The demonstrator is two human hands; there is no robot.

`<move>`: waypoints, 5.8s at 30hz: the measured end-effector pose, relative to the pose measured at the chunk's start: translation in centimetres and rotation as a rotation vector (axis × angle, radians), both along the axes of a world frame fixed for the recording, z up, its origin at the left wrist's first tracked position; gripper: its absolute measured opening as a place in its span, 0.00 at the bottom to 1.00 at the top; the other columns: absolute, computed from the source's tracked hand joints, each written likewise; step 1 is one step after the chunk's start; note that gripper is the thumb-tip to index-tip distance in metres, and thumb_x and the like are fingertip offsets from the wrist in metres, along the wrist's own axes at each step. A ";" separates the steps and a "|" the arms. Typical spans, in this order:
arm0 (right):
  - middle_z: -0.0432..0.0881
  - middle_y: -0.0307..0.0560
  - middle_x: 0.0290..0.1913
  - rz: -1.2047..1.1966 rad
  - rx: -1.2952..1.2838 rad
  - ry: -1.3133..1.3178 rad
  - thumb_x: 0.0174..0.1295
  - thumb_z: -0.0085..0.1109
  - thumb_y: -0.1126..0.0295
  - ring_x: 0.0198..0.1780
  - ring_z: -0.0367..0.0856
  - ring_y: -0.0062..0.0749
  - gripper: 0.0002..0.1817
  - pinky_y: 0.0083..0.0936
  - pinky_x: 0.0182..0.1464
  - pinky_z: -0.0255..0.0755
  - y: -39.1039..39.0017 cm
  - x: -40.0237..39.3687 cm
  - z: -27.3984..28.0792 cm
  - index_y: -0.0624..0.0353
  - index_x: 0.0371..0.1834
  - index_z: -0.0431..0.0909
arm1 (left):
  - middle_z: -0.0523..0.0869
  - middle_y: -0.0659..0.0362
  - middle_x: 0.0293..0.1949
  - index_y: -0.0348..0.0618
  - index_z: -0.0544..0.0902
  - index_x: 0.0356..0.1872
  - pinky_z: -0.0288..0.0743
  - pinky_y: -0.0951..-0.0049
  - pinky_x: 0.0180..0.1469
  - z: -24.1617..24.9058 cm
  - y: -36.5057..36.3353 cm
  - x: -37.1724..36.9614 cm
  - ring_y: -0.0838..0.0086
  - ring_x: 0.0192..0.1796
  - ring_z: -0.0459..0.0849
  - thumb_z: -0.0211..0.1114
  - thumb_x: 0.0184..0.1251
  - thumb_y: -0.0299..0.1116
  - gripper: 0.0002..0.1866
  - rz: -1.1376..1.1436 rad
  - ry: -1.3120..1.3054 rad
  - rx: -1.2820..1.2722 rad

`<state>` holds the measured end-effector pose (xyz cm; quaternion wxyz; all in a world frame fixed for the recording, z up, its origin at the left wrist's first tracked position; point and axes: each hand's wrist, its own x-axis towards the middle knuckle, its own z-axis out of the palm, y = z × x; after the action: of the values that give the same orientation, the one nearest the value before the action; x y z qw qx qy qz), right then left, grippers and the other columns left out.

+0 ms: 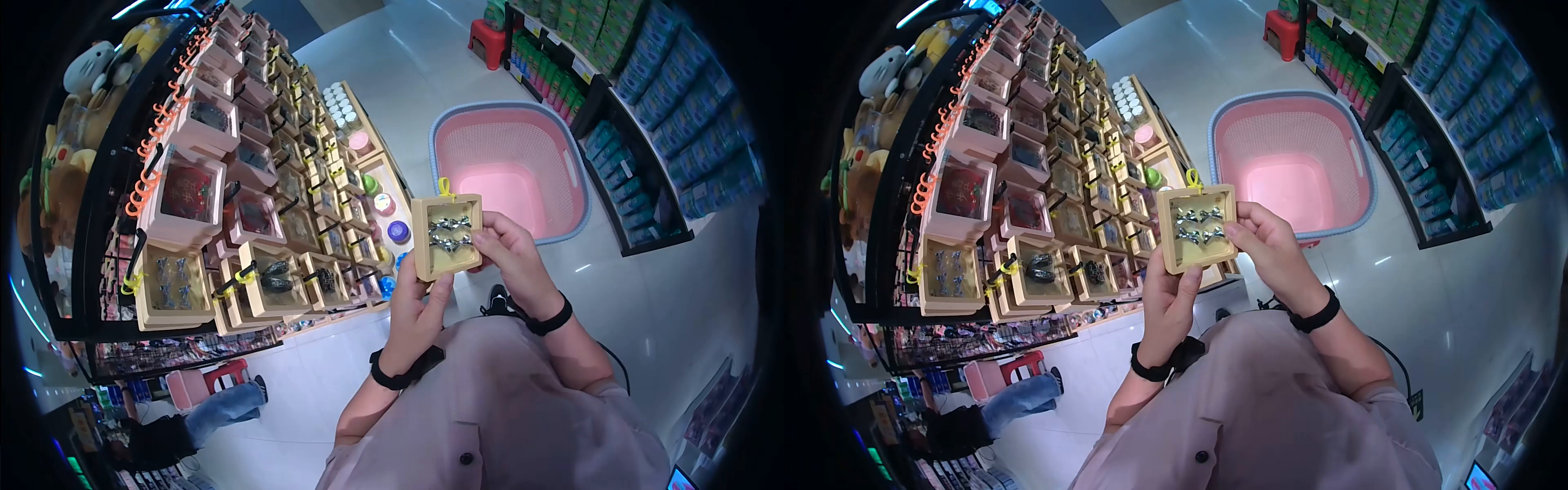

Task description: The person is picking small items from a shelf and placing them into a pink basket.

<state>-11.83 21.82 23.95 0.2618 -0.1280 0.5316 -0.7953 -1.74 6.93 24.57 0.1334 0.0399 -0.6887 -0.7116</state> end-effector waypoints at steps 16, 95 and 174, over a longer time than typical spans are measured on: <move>0.85 0.50 0.32 -0.126 0.807 0.197 0.58 0.66 0.68 0.35 0.85 0.32 0.14 0.31 0.39 0.79 10.1 -26.3 -23.6 0.69 0.41 0.83 | 0.88 0.53 0.51 0.33 0.79 0.58 0.77 0.71 0.60 -6.0 1.8 1.2 0.72 0.55 0.86 0.62 0.77 0.29 0.15 0.110 -0.520 -0.313; 0.87 0.44 0.46 0.473 -0.161 0.565 0.73 0.59 0.72 0.48 0.86 0.25 0.12 0.25 0.53 0.78 -14.0 0.1 12.5 0.65 0.55 0.78 | 0.88 0.56 0.41 0.30 0.76 0.52 0.77 0.84 0.38 15.9 -10.0 5.8 0.85 0.36 0.83 0.66 0.74 0.26 0.13 0.910 0.453 -0.170; 0.75 0.47 0.19 -0.230 0.728 -0.533 0.71 0.49 0.70 0.15 0.73 0.31 0.15 0.32 0.16 0.60 -1.6 -29.0 -44.5 0.66 0.25 0.72 | 0.87 0.49 0.53 0.29 0.78 0.61 0.78 0.72 0.59 -8.8 1.6 6.5 0.72 0.56 0.84 0.64 0.77 0.33 0.19 0.548 -1.020 0.082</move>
<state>-40.84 20.23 -20.54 0.3270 0.2408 0.7011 -0.5861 4.74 8.51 15.77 -0.0376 0.5594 -0.6025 -0.5680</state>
